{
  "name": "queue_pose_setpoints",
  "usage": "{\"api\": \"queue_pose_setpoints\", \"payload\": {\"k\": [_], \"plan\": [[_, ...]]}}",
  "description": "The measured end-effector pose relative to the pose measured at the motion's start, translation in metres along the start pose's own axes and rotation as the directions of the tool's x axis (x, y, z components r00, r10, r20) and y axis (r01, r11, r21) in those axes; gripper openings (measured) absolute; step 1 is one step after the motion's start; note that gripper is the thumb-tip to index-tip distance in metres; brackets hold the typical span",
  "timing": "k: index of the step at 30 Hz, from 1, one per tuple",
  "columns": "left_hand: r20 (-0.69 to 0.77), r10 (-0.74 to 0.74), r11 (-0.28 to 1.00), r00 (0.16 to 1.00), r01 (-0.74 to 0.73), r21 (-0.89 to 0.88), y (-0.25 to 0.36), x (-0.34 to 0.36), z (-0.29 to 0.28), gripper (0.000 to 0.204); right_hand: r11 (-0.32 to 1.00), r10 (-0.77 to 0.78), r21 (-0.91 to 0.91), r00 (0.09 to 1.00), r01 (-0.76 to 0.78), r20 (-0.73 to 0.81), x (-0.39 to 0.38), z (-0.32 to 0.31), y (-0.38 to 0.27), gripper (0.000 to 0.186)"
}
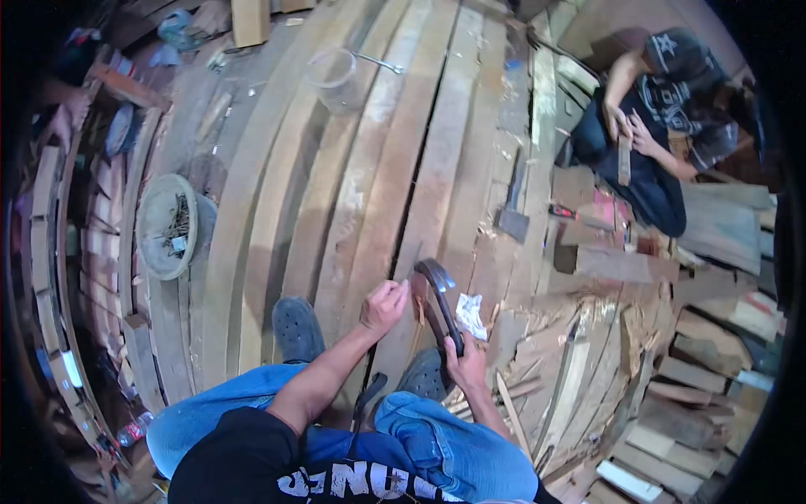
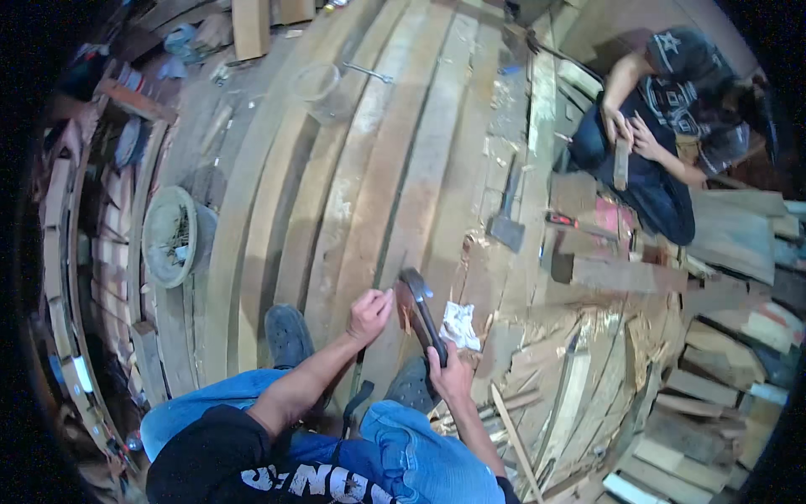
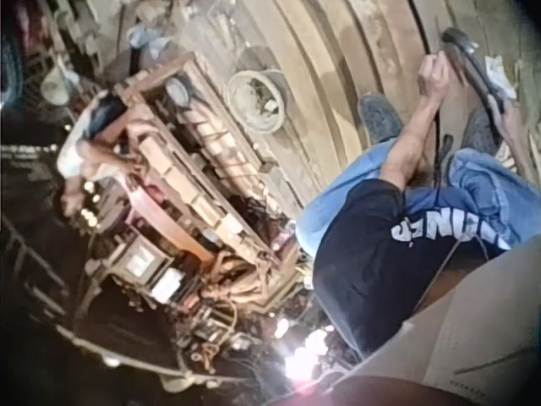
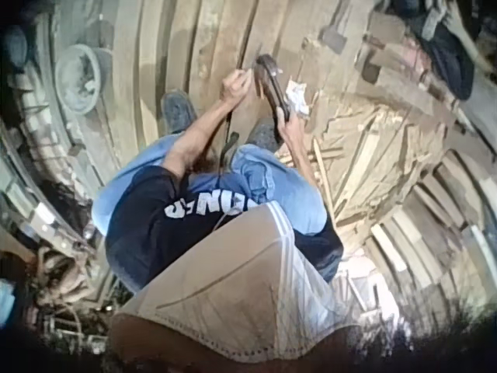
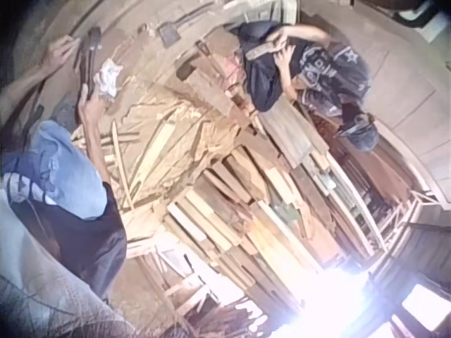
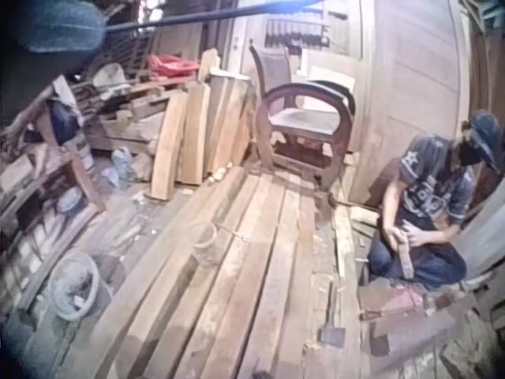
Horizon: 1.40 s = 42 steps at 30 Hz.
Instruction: Using a hammer and a file to work on nails and wooden parts in a workshop setting.
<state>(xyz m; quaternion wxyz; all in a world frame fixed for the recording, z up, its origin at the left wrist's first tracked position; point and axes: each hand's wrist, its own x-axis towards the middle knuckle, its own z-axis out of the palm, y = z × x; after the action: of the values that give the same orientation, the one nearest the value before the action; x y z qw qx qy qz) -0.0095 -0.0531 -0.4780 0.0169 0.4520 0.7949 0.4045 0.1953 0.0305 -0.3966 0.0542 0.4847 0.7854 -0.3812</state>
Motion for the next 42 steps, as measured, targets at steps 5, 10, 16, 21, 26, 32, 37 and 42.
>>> {"api": "queue_pose_setpoints", "payload": {"k": [5, 10, 16, 21, 26, 32, 37, 42], "plan": [[0.017, -0.026, 1.0, 0.999, 0.027, -0.017, 0.003, 0.001, -0.002, 0.017, 0.999, -0.034, 0.04, 0.999, 0.034, -0.011, -0.001, -0.004, -0.004, 0.04], [0.036, -0.04, 0.999, 0.999, 0.041, -0.026, 0.003, -0.002, -0.005, 0.023, 0.991, -0.128, 0.031, 0.992, 0.129, -0.01, 0.009, -0.009, -0.011, 0.036], [0.068, -0.029, 1.0, 0.997, 0.029, -0.007, 0.001, -0.003, -0.001, 0.022, 0.994, -0.066, 0.091, 0.992, 0.056, 0.111, 0.029, -0.003, -0.028, 0.039], [0.04, 0.071, 0.997, 0.997, -0.072, 0.026, -0.003, -0.006, 0.001, 0.022, 0.986, -0.076, 0.15, 0.995, 0.066, 0.061, 0.045, 0.007, -0.034, 0.043], [0.022, 0.145, 0.988, 0.989, -0.146, 0.056, -0.009, -0.007, 0.004, 0.021, 0.975, -0.142, 0.176, 0.989, 0.133, 0.041, 0.053, 0.009, -0.033, 0.042], [0.041, 0.217, 0.972, 0.975, -0.219, 0.083, -0.007, -0.001, 0.0, 0.023, 0.975, -0.131, 0.179, 0.991, 0.134, -0.025, 0.046, 0.006, -0.034, 0.042], [0.022, 0.225, 0.972, 0.974, -0.226, 0.059, -0.013, 0.016, 0.012, 0.018, 0.97, -0.068, 0.236, 0.998, 0.065, 0.005, 0.031, 0.002, -0.034, 0.045], [0.06, 0.314, 0.939, 0.947, -0.319, 0.13, -0.017, 0.017, 0.021, 0.014, 0.967, 0.027, 0.253, 1.0, -0.025, -0.002, 0.019, 0.005, -0.029, 0.048]]}}
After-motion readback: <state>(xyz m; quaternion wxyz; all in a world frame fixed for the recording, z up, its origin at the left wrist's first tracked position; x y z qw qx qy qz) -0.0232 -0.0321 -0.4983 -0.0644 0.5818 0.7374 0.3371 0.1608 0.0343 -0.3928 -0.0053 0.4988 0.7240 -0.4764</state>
